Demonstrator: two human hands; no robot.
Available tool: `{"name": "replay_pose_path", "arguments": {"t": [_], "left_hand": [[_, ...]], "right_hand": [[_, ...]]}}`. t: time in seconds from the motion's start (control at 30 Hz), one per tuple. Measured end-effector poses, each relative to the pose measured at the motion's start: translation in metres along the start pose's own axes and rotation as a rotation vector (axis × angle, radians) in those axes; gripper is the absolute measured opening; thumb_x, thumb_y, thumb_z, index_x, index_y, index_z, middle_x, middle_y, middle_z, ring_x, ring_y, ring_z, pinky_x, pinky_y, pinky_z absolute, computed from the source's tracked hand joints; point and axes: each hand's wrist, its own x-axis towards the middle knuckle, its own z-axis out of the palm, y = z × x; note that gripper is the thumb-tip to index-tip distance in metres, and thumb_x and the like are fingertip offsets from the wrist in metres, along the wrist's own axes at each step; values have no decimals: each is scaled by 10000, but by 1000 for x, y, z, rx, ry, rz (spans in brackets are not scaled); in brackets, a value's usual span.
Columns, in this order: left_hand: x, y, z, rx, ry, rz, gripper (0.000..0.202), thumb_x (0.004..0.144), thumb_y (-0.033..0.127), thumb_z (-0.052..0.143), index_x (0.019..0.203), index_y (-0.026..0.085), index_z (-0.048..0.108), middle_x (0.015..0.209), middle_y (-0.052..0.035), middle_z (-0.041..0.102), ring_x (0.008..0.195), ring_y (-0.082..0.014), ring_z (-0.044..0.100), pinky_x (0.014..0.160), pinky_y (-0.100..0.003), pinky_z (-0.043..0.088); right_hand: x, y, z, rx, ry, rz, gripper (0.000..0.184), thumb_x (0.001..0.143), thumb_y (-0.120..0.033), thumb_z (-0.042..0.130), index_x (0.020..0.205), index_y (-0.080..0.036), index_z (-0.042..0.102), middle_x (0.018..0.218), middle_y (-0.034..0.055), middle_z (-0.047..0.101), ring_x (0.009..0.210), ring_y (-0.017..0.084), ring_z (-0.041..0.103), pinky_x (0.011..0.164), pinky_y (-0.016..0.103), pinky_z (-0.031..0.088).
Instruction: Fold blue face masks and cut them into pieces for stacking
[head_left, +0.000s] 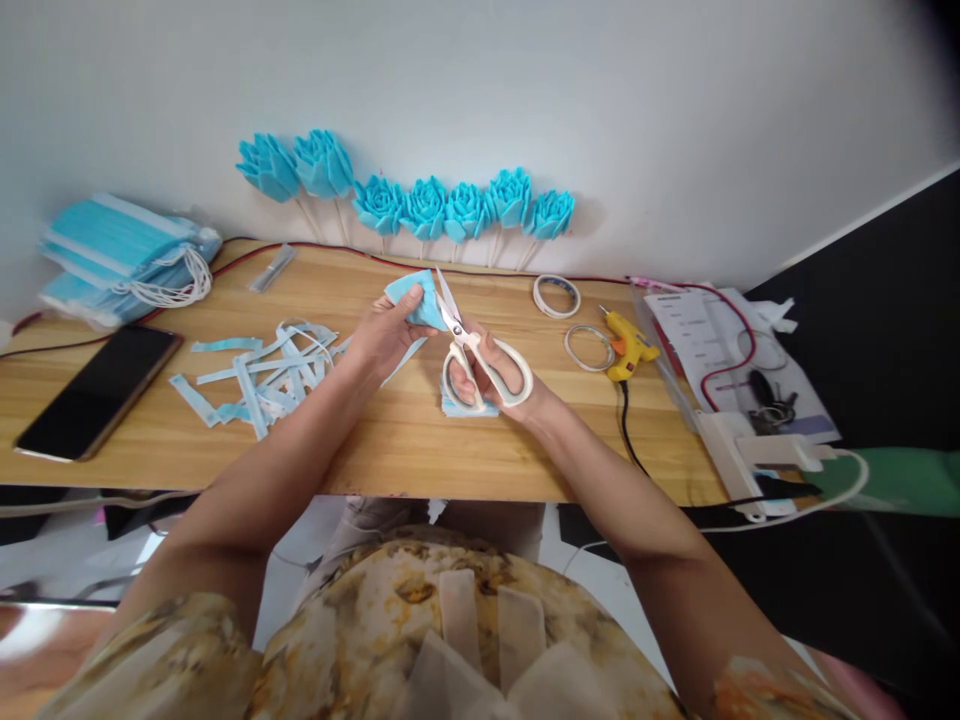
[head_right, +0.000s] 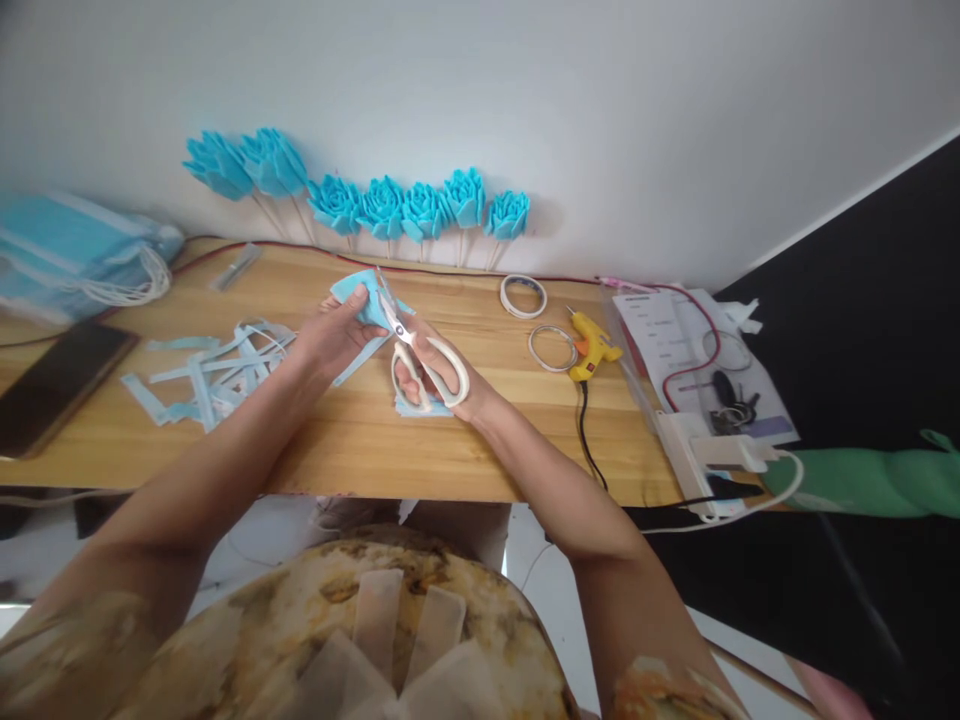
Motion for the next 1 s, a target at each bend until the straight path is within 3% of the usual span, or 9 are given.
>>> {"name": "replay_pose_path", "arguments": {"t": [0.13,0.5,0.73,1.0], "left_hand": [[1,0,-2,-23,10,22,187,830,277,823,864,141,700,735,12,756,586,-86,696,542,-161,583],[-3,-12,-1,62,-143,5,245,777,330,863,833,135,727,743,-18,755,621,-111,700,563,-187,579],[-3,-15,-1,80,-153,8,265,754,359,874,824,136,749,753,-21,760,619,-113,689,577,-199,590],[-2,-11,0,70,-121,-33,238,773,312,866,829,125,730,728,-17,751,599,-111,693,556,-193,586]], "right_hand": [[0,-1,0,-12,7,6,694,826,-731,648,1290,-223,551,666,-48,589,479,95,482,428,240,386],[1,-4,-1,-46,39,-19,733,813,-770,625,1274,-208,532,635,-60,571,466,99,478,437,254,384],[0,-6,1,-19,49,-48,684,827,-765,613,1210,-202,548,665,-55,569,493,92,493,454,249,405],[0,-6,6,18,113,-59,694,776,-748,687,1182,-198,565,621,-78,547,419,65,407,362,223,321]]}}
